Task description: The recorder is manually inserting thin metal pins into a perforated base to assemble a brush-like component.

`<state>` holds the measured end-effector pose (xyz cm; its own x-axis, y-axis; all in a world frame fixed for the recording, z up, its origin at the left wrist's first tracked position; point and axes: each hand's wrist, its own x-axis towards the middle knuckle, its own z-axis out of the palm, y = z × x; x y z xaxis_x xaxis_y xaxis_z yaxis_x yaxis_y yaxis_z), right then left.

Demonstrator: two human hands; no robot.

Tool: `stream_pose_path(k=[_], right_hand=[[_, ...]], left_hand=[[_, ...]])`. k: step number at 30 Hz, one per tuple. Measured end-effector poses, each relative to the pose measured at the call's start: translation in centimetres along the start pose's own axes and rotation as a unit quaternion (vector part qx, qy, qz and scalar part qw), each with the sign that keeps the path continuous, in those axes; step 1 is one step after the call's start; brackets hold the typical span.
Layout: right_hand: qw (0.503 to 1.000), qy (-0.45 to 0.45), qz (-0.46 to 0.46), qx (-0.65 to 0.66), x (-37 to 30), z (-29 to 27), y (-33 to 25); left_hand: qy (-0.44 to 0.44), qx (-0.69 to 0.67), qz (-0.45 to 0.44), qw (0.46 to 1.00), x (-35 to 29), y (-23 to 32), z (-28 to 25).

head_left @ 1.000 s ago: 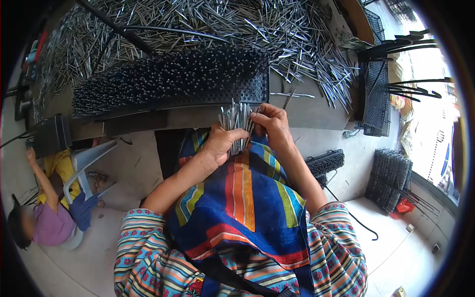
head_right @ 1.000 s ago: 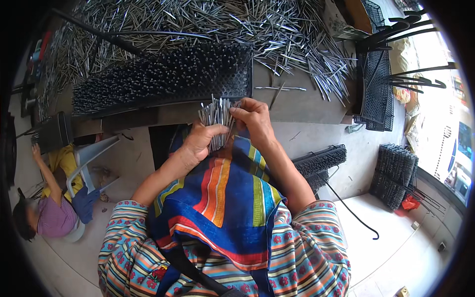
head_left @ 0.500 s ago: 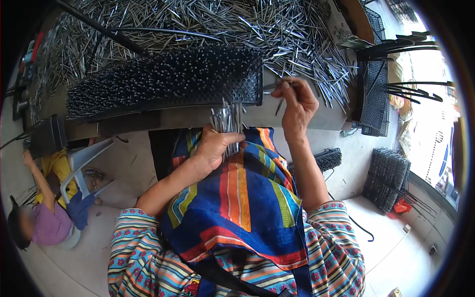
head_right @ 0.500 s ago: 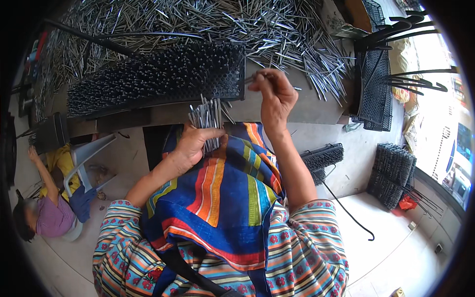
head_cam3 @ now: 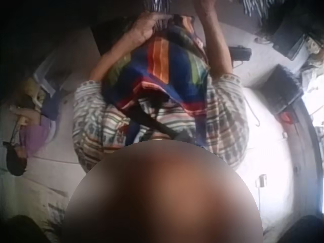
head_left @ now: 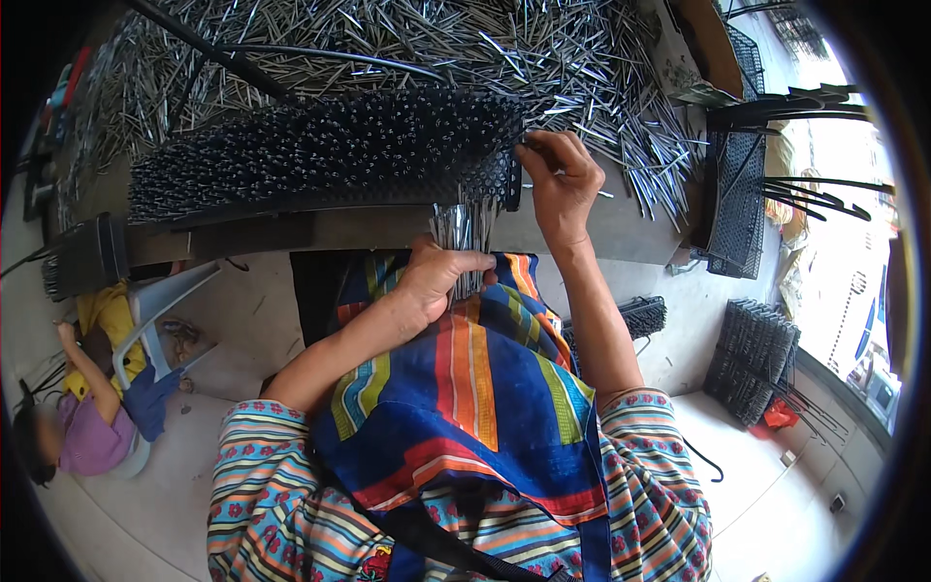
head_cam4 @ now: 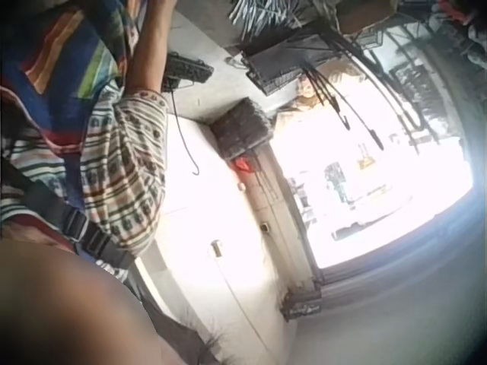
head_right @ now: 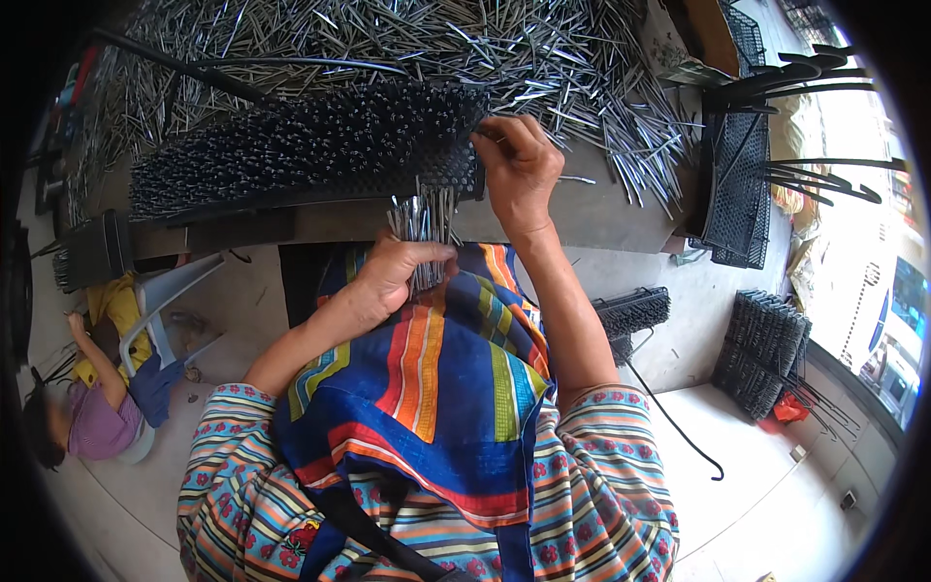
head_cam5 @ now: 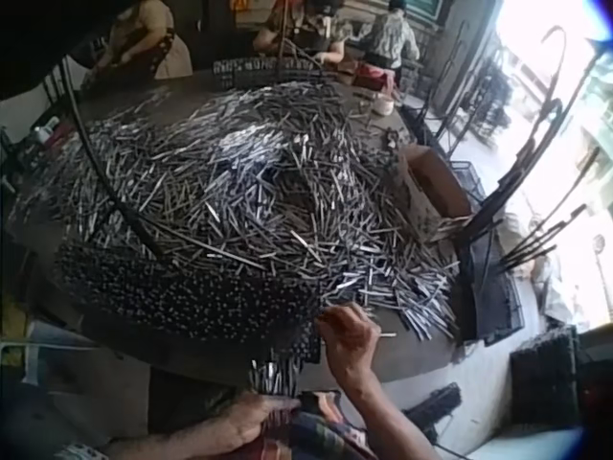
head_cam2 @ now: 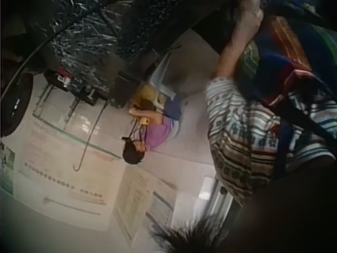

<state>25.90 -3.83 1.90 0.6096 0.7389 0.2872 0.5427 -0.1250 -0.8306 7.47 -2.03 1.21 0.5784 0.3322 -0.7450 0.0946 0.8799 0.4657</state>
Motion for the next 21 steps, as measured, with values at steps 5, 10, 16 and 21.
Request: stream_pose_path(k=[5,10,16,21], right_hand=[[0.999,0.029,-0.021,-0.014,0.08,-0.07,-0.14],[0.995,0.026,-0.060,-0.069,0.07,-0.16,-0.22],[0.971,0.001,-0.140,-0.196,0.09,-0.46,-0.74],[0.944,-0.021,-0.165,-0.285,0.28,-0.88,-0.58]], left_hand=[[0.000,-0.061,-0.040,0.997,0.09,-0.17,0.02],[0.010,-0.040,-0.018,0.999,-0.22,0.09,0.31],[0.007,-0.058,-0.018,0.998,-0.36,-0.03,0.37],[0.001,-0.064,-0.016,0.998,-0.17,0.04,0.47]])
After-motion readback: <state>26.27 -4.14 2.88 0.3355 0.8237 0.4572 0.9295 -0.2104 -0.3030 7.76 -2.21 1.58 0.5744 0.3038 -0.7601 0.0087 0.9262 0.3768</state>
